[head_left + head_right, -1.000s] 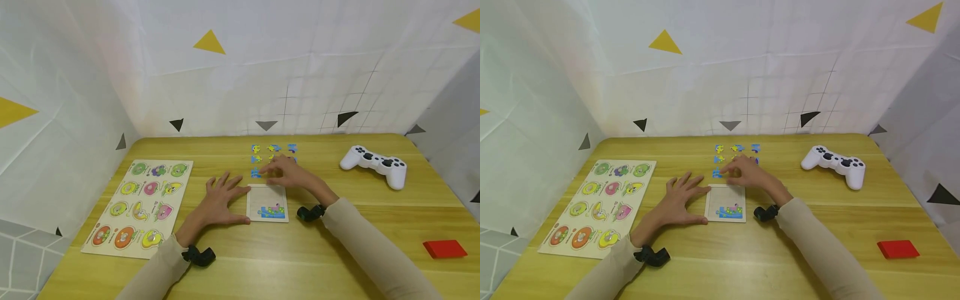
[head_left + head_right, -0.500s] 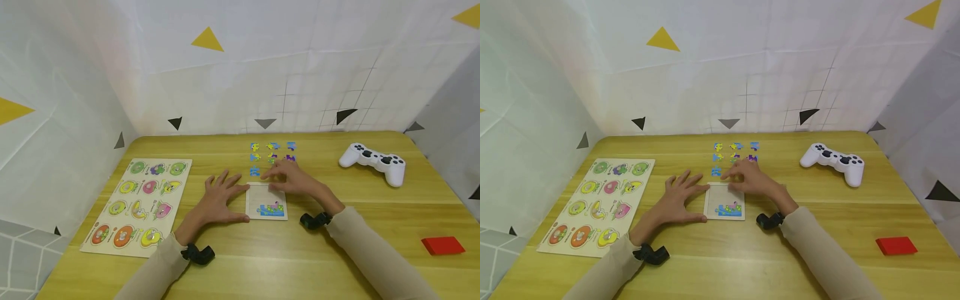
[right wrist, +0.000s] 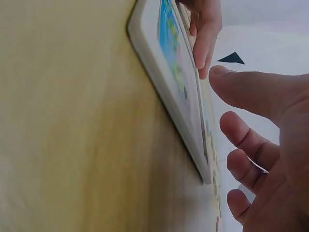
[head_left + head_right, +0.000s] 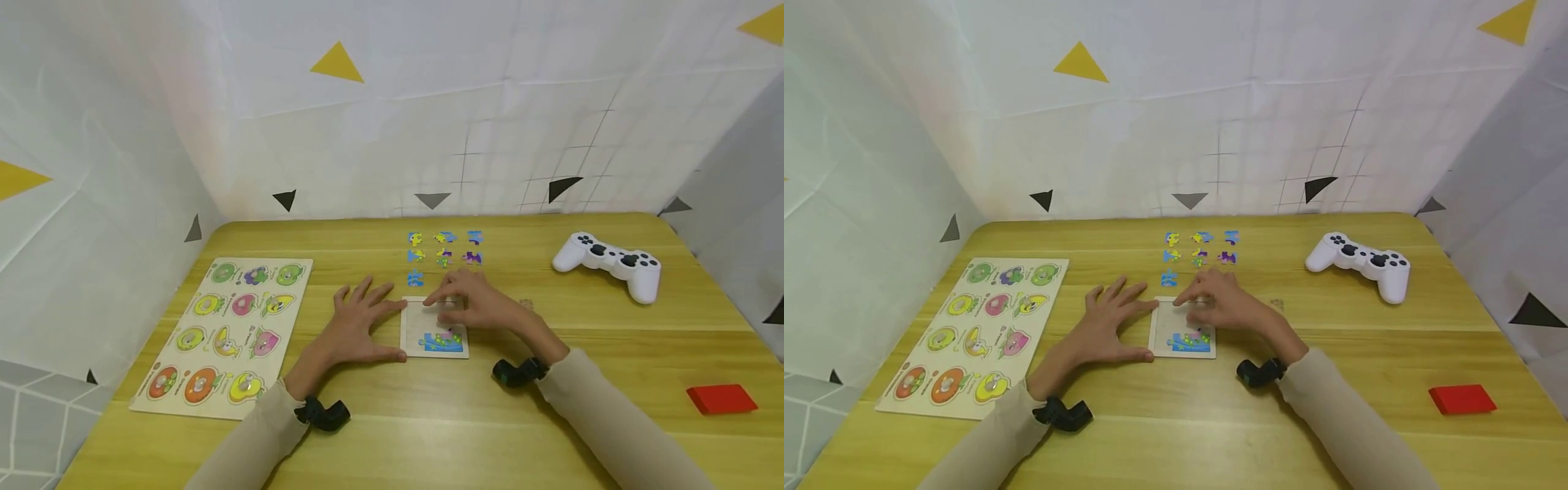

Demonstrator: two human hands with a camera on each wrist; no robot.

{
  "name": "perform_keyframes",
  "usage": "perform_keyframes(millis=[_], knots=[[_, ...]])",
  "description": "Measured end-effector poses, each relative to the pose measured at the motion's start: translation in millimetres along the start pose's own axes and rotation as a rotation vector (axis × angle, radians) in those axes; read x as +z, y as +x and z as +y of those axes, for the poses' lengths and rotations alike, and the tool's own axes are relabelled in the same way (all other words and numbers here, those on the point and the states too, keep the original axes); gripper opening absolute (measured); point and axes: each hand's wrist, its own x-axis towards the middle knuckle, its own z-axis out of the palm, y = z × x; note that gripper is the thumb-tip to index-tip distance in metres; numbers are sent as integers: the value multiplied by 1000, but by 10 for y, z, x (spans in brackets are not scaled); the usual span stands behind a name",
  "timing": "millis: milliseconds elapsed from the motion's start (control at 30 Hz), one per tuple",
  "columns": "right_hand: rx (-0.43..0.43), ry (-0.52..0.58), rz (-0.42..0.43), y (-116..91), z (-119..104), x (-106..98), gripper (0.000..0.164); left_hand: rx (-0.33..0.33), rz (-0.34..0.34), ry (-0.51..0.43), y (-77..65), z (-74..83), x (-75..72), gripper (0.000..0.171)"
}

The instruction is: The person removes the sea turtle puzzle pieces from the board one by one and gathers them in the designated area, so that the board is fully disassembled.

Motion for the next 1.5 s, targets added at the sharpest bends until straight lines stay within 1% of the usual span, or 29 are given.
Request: perform_keyframes(millis=[133,267,533,667,900,1100,1300,1500], knots=[[-30,12,-19,-3,-83,3,26,2,8,-6,-5,-6,3,90],[-54,6,-70,0,-145,2,26,4,12,-5,-9,-15,-7,90],[-42,-38,-218,-29,-221,-17,28,-6,0,-14,-12,-17,-39,90],[-25,-48,-268,-40,-262,-18,30,-11,-9,-12,-10,-19,-29,91],[8,-43,-296,-55,-294,-12,35,-10,-14,-16,-15,-21,-11,90],[-8,-47,-297,-66,-300,-13,35,-11,-15,-17,-17,-22,-1,90],[-8,-57,-294,-66,-302,-12,36,-2,-1,-12,-9,-20,1,90],[-23,-41,-291,-75,-307,-19,36,-6,-7,-19,1,-11,-3,90]])
